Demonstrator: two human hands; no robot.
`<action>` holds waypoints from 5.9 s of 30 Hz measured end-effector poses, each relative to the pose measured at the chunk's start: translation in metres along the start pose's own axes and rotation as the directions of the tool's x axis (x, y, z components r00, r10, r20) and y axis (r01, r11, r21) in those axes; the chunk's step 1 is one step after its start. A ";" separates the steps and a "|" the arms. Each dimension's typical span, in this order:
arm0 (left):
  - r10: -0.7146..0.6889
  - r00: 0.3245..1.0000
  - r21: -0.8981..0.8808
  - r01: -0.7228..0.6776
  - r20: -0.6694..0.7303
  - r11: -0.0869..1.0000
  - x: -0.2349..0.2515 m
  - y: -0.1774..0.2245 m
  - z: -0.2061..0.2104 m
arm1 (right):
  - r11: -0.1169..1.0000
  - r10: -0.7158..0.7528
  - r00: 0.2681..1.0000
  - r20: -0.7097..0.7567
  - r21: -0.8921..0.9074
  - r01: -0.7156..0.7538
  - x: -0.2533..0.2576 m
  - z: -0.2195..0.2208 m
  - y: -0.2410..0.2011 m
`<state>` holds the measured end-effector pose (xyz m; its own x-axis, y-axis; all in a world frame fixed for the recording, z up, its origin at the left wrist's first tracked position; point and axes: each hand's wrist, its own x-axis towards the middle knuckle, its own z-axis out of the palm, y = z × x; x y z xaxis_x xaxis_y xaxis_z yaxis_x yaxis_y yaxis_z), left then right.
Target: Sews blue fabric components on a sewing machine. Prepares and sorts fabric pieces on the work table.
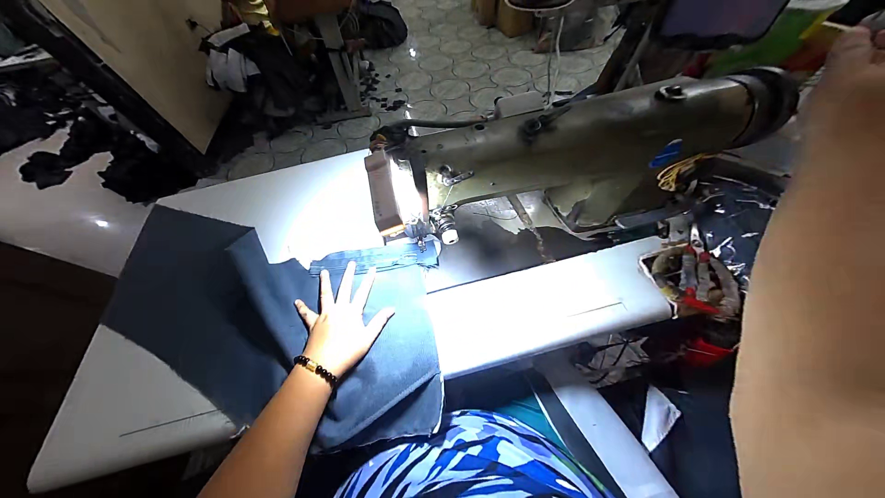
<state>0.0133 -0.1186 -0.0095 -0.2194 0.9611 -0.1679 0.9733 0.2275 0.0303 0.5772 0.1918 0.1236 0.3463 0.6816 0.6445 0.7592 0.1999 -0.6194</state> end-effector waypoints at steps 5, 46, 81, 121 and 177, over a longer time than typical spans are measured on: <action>-0.080 0.996 -0.031 0.081 0.038 0.996 -0.017 0.008 0.000 | 0.953 0.304 0.931 0.203 -0.055 -0.299 -0.041 0.009 -0.051; -0.191 0.906 -0.299 0.075 -0.379 0.951 0.011 -0.064 -0.057 | 0.827 -0.550 -0.463 0.695 0.531 -0.185 -0.431 0.017 -0.207; 0.501 0.841 -0.141 -0.532 -0.206 0.835 -0.001 0.044 0.007 | 0.734 -0.664 0.230 0.712 0.562 0.381 -0.275 0.002 -0.183; 0.544 0.828 -0.182 -0.561 -0.136 0.808 0.060 0.022 -0.009 | 0.739 -0.596 0.177 0.783 0.448 0.503 -0.322 0.120 -0.184; 0.158 0.985 -0.386 -0.117 0.075 0.915 0.003 0.056 -0.022 | 0.724 -0.689 0.426 0.586 0.583 0.369 -0.404 0.042 -0.172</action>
<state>0.0658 -0.0992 0.0129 -0.0575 0.9705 -0.2340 0.8904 0.1559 0.4276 0.2836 -0.0887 -0.0490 -0.6984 0.5649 0.4394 0.3557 0.8068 -0.4718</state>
